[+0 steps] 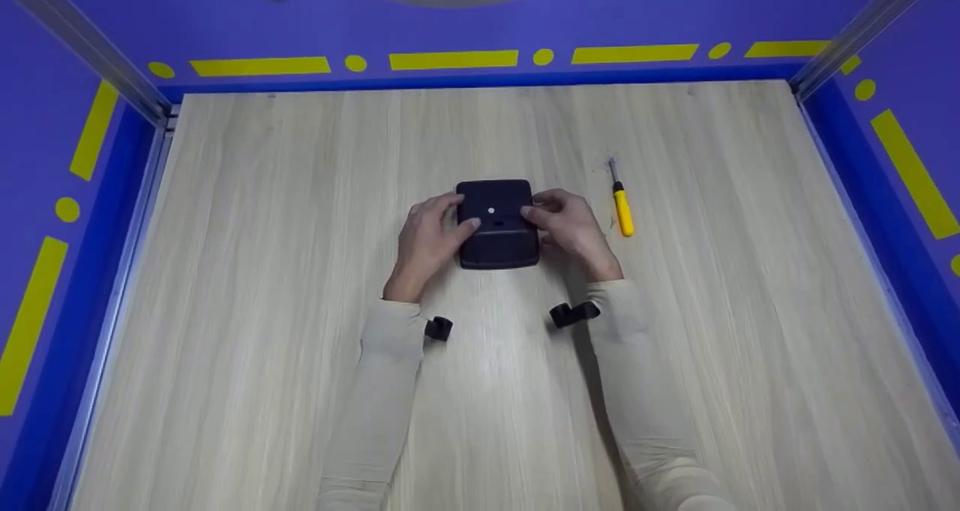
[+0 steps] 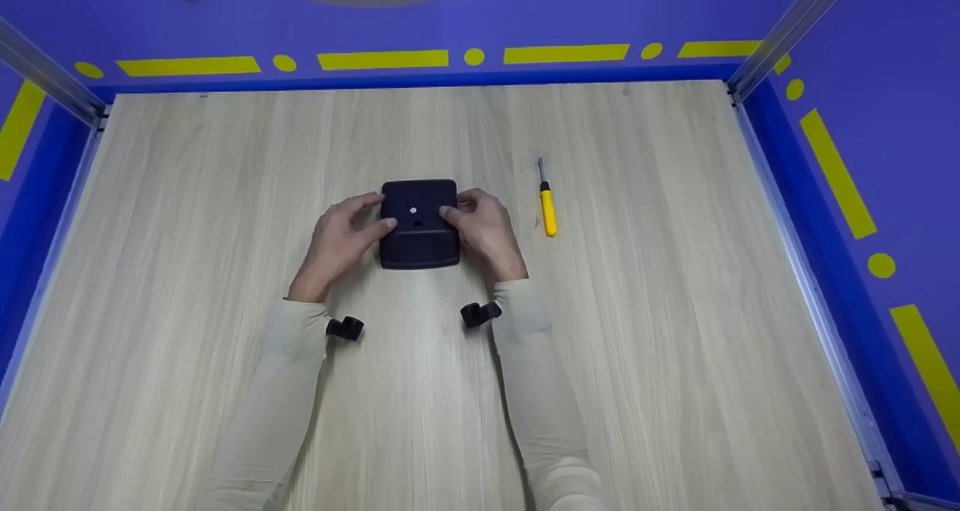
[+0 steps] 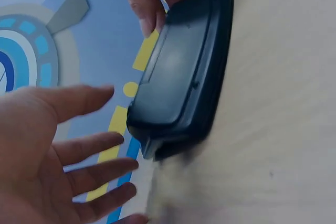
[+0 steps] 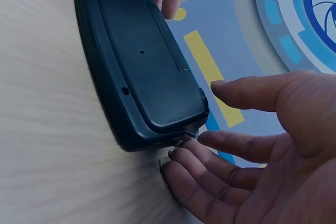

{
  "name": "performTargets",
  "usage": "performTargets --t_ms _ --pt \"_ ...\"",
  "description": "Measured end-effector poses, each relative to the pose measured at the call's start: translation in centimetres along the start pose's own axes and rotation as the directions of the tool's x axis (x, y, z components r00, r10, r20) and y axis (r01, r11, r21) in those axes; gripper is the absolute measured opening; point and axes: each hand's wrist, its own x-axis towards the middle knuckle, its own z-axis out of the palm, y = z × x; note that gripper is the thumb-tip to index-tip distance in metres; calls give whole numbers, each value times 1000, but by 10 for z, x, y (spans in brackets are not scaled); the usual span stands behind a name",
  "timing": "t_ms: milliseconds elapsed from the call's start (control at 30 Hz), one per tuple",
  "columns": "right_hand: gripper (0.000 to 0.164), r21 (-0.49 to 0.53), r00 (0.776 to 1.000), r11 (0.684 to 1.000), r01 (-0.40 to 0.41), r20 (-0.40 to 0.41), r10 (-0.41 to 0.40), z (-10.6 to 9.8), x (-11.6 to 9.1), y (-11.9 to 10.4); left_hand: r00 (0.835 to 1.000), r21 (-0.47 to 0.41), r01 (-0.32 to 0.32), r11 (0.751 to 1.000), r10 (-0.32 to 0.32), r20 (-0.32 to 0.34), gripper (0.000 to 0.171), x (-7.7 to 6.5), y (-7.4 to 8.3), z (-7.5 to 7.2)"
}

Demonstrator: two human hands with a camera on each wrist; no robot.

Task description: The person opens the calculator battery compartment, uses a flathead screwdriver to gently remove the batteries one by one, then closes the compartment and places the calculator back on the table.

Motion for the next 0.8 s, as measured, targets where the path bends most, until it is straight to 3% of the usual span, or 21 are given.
performTargets --t_ms 100,300,467,633,800 --pt "47 8 1000 1000 3 -8 -3 -1 -1 1 999 44 -42 998 40 36 61 0 -3 2" --pt "44 32 1000 999 12 -19 -11 -2 0 3 993 121 -59 991 45 112 66 -4 -5 6" --pt "43 24 999 999 24 -31 -23 -2 0 3 985 193 -121 974 93 148 67 -6 -8 9" --pt "44 -58 995 994 89 -41 -91 -1 0 2 981 238 -148 960 112 159 69 -8 -11 9" --pt "45 -175 982 970 169 -50 -180 1 -2 0 980 256 -143 956 101 169 70 -9 -11 8"
